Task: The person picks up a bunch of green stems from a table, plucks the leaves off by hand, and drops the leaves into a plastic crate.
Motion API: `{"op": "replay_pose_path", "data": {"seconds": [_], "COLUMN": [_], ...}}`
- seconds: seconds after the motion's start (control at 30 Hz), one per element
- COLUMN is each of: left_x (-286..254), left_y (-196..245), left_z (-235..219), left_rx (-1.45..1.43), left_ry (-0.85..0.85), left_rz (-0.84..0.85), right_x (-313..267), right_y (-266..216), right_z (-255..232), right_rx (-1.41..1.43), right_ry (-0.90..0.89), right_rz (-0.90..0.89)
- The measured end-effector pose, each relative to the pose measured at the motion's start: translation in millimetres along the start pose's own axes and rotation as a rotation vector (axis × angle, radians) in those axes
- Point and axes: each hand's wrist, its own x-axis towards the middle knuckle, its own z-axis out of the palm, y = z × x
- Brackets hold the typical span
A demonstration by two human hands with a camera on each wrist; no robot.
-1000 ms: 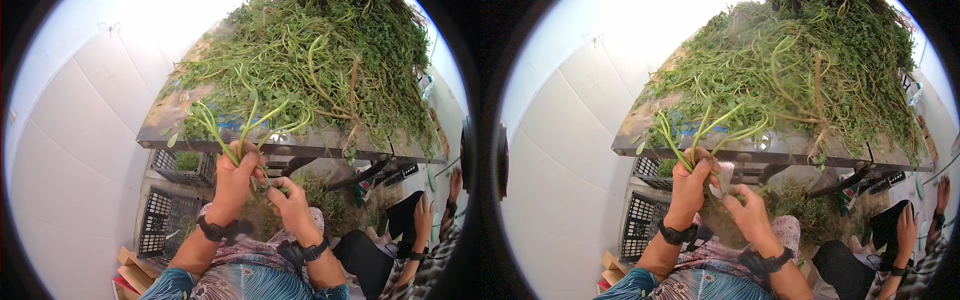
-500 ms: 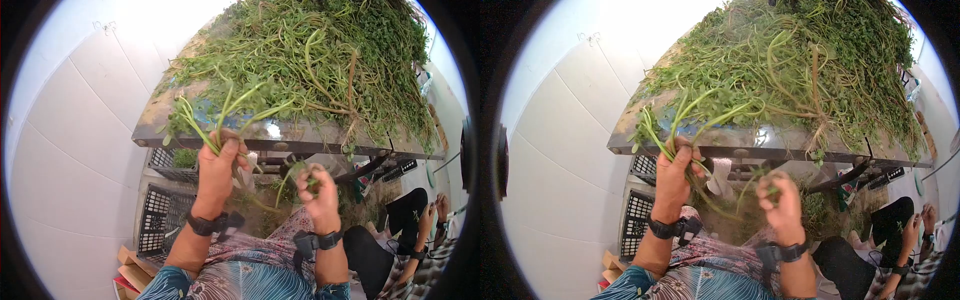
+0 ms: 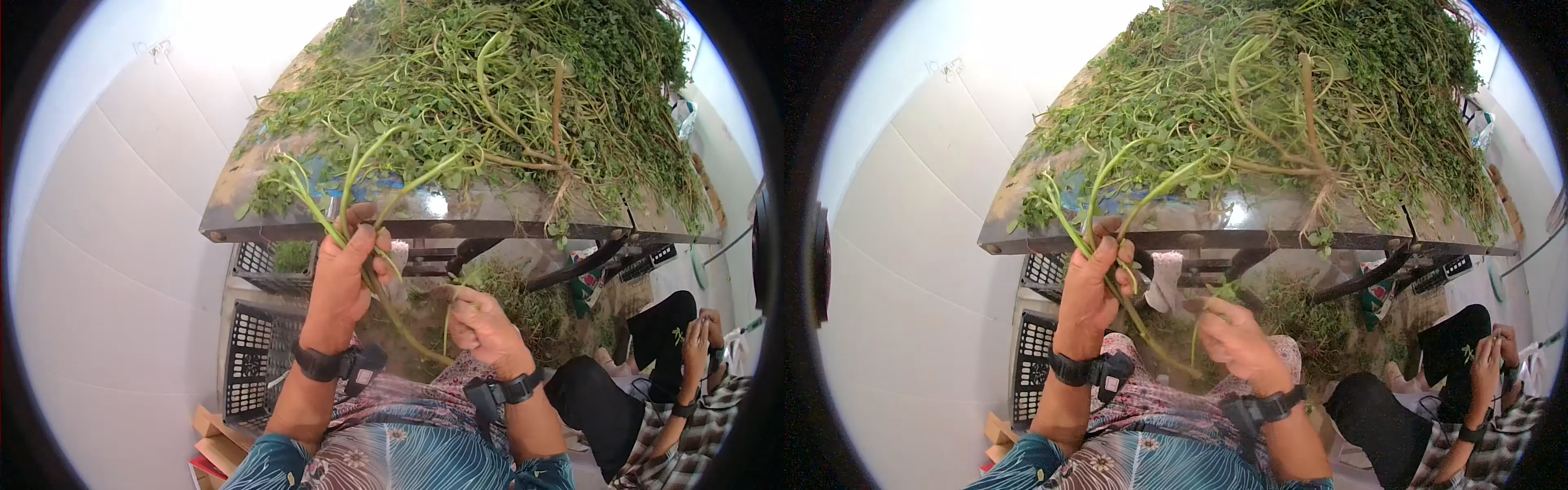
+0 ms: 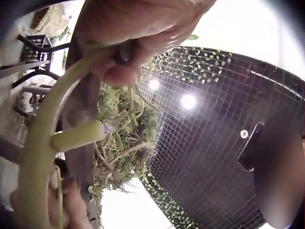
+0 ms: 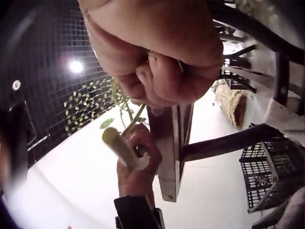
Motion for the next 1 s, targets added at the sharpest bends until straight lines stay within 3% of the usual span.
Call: {"op": "replay_pose_path", "data": {"seconds": [0.27, 0.37, 0.47, 0.57, 0.67, 0.77, 0.87, 1.0], "left_x": [-9, -14, -17, -23, -26, -24, -24, -24], "left_y": [-7, -15, -24, -19, -18, -14, -14, -12], "left_z": [4, 9, 9, 20, 31, 23, 20, 22], "left_rx": [0.143, 0.117, 0.116, 0.044, -0.027, 0.064, -0.036, -0.036], "left_ry": [-0.048, -0.131, -0.152, -0.070, 0.041, -0.085, -0.105, -0.110], "left_rz": [-0.136, -0.186, -0.207, -0.273, -0.292, -0.350, -0.405, -0.423], "right_x": [1, 1, 10, 17, 12, 13, 18, 20], "right_y": [-40, -48, -43, -38, -40, -40, -36, -36], "right_z": [48, 66, 61, 57, 67, 61, 54, 52], "right_rx": [-0.477, -0.275, -0.335, -0.536, -0.368, -0.544, -0.635, -0.729], "right_ry": [-0.014, -0.016, 0.092, 0.178, 0.205, 0.222, 0.241, 0.267], "right_rz": [-0.300, -0.330, -0.332, -0.517, -0.469, -0.555, -0.689, -0.687]}}
